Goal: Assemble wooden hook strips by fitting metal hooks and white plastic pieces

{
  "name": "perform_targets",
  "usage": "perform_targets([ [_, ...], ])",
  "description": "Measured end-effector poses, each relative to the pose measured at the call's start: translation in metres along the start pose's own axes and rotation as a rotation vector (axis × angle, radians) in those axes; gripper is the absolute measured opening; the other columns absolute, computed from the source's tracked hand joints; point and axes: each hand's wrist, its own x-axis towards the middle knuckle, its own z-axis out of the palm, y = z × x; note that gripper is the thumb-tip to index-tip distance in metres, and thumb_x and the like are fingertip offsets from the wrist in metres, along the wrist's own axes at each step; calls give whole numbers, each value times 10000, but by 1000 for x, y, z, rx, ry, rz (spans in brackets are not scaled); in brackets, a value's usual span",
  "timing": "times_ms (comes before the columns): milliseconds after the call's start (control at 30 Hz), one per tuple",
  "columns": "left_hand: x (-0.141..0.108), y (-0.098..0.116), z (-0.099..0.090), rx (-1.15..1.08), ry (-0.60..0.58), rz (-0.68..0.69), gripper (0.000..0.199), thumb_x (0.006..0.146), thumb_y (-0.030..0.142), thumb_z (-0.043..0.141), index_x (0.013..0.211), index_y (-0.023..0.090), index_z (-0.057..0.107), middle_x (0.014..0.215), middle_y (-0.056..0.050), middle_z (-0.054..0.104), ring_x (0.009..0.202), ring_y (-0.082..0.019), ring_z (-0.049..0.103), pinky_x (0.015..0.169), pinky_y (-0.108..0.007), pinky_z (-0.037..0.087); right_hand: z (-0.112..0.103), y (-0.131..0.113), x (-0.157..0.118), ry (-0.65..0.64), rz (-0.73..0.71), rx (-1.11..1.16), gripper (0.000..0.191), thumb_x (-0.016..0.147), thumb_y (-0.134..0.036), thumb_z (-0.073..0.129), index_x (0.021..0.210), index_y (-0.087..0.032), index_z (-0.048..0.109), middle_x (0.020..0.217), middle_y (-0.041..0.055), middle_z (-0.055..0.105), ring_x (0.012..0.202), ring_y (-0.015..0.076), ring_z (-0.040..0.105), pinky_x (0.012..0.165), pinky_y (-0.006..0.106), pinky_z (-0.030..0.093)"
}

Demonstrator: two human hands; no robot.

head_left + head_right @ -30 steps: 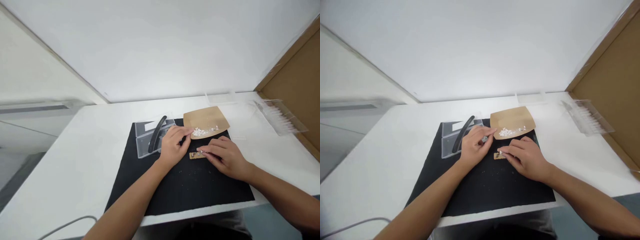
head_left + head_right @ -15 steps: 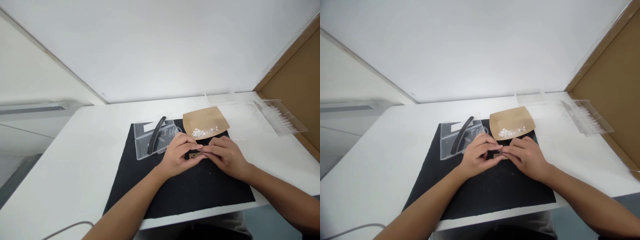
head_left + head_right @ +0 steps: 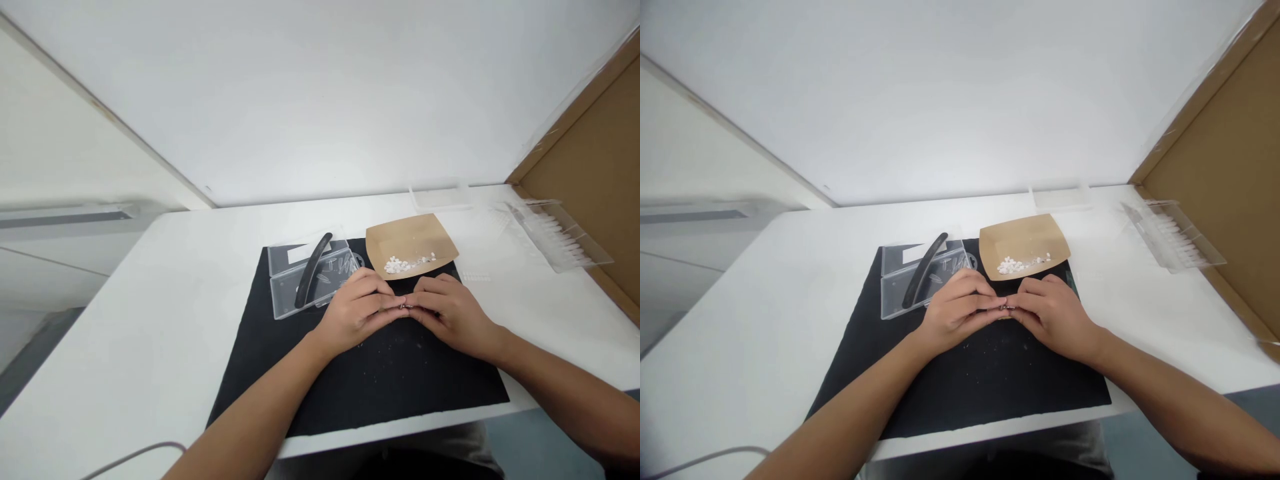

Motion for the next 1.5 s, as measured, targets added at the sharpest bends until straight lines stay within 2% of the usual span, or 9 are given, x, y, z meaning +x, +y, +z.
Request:
perform_targets([
  [167,-1,-2,-1,34,-38,34,166,935,218,811,1073,183,726,903,-44,721,848,-174,641,779,-348,577,-4,0,-1,-64,33,-48,219,1033,-349,675,1223,-240,694,925,4,661,832,162,622,785,346,400],
  [333,-3,-3,-3,49,-111,64,164,936,213,803,1069,187,711,898,-46,713,837,-180,668,763,-347,586,-13,2,-1,-136,-11,-138,370,972,-377,728,1296,-211,665,1057,73,671,923,225,612,769,362,438],
  [467,-4,-3,-6,84,-171,65,140,941,209,788,1047,183,699,902,-56,716,862,-189,674,762,-343,603,-16,4,0,-144,-16,-164,337,964,-388,732,1247,-212,684,1038,76,667,914,234,604,766,377,451],
  [800,-6,-2,-8,151,-235,35,70,976,233,743,1002,184,700,858,-45,719,841,-185,661,772,-350,597,-11,7,-1,-230,1,-148,193,979,-334,714,1135,-221,711,988,65,657,921,230,604,790,366,446],
  [1000,-7,-1,-8,197,-283,25,77,992,249,723,985,172,712,871,-57,715,874,-198,653,745,-333,590,-10,8,0,-253,4,-144,171,989,-325,702,1120,-217,709,984,59,655,920,225,604,796,368,448],
  [1300,-6,-1,-8,231,-287,26,66,978,242,731,972,178,714,874,-57,704,902,-209,631,772,-334,586,-7,9,-1,-268,19,-119,184,995,-288,695,1162,-211,694,1029,74,653,953,240,609,835,394,499],
  [1500,-5,0,-9,264,-333,10,64,1001,249,702,990,188,720,910,-67,701,926,-221,606,769,-331,566,-7,8,0,-236,-2,-72,182,994,-244,685,1172,-209,699,1050,84,671,970,243,627,847,408,533],
])
